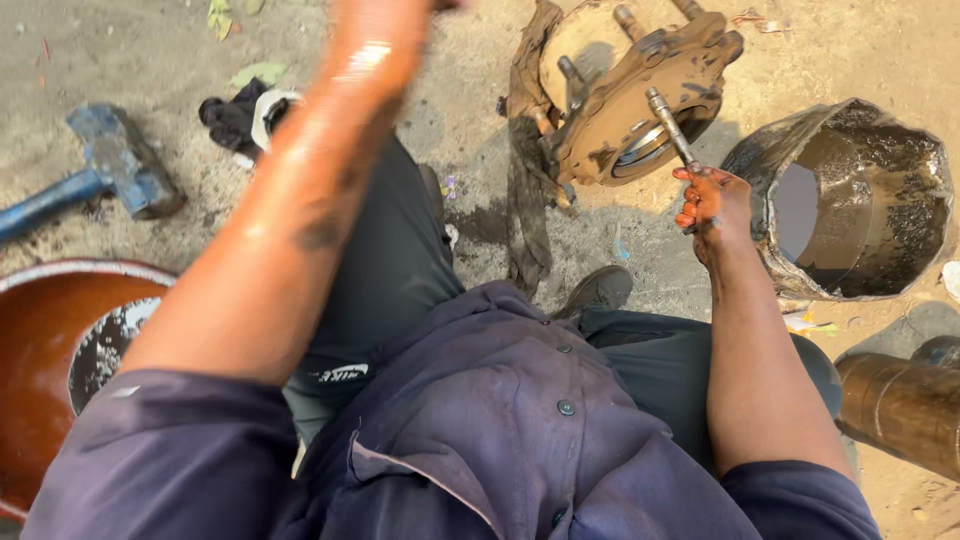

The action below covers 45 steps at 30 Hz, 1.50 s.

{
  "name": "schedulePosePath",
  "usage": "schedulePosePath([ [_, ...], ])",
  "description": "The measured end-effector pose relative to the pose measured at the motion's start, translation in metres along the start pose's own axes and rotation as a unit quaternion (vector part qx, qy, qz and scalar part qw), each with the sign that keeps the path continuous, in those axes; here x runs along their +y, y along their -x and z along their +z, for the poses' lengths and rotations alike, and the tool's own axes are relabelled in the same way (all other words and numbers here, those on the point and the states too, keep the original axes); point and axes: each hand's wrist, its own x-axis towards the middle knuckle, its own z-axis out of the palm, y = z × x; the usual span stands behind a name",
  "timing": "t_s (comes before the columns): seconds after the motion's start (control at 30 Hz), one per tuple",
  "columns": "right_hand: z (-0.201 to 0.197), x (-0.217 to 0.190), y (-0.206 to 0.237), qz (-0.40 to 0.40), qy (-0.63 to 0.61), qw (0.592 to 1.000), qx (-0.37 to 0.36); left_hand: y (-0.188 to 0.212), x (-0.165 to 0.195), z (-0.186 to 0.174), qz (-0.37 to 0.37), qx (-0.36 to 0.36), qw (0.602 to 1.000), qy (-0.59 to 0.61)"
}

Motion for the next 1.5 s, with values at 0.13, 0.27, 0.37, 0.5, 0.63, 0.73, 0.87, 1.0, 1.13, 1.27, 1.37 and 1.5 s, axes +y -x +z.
schedulePosePath([
  [0.13, 0.001, -0.006, -0.039, 0.036, -0.015, 0.999, 0.014, -0.044, -0.099, 0.171, -0.254, -0.106, 0.961, 0.014],
  [0.27, -0.008, 0.006, -0.079, 0.056, -0.088, 0.994, -0.041, -0.024, -0.196, 0.232, -0.367, -0.072, 0.924, -0.077],
  [0.37, -0.021, 0.019, -0.099, 0.114, -0.194, 0.971, -0.076, -0.02, -0.258, 0.244, -0.379, -0.054, 0.901, -0.204],
  [0.5, -0.036, 0.004, -0.124, 0.195, -0.247, 0.944, -0.102, -0.052, -0.307, 0.252, -0.344, -0.016, 0.92, -0.186],
  [0.63, -0.046, -0.019, -0.128, 0.184, -0.198, 0.954, -0.13, -0.086, -0.328, 0.257, -0.344, -0.015, 0.93, -0.127],
  [0.73, -0.04, -0.028, -0.124, 0.171, -0.162, 0.968, -0.083, -0.102, -0.348, 0.26, -0.326, -0.033, 0.942, -0.07],
  [0.87, -0.032, -0.034, -0.121, 0.188, -0.162, 0.967, -0.056, -0.117, -0.391, 0.264, -0.098, -0.145, 0.897, -0.406],
  [1.0, -0.034, -0.041, -0.125, 0.193, -0.162, 0.965, -0.064, -0.123, -0.419, 0.273, -0.059, -0.229, 0.811, -0.536],
  [1.13, -0.038, -0.04, -0.13, 0.199, -0.155, 0.965, -0.077, -0.118, -0.4, 0.277, -0.087, -0.173, 0.849, -0.492],
  [1.27, -0.037, -0.034, -0.131, 0.224, -0.162, 0.959, -0.057, -0.116, -0.342, 0.27, -0.304, -0.056, 0.923, -0.227],
  [1.37, -0.033, -0.032, -0.128, 0.246, -0.254, 0.931, -0.089, -0.118, -0.31, 0.267, -0.38, -0.067, 0.899, -0.208],
  [1.5, -0.009, -0.028, -0.116, 0.248, -0.108, 0.963, 0.019, -0.113, -0.306, 0.268, -0.384, -0.102, 0.879, -0.264],
])
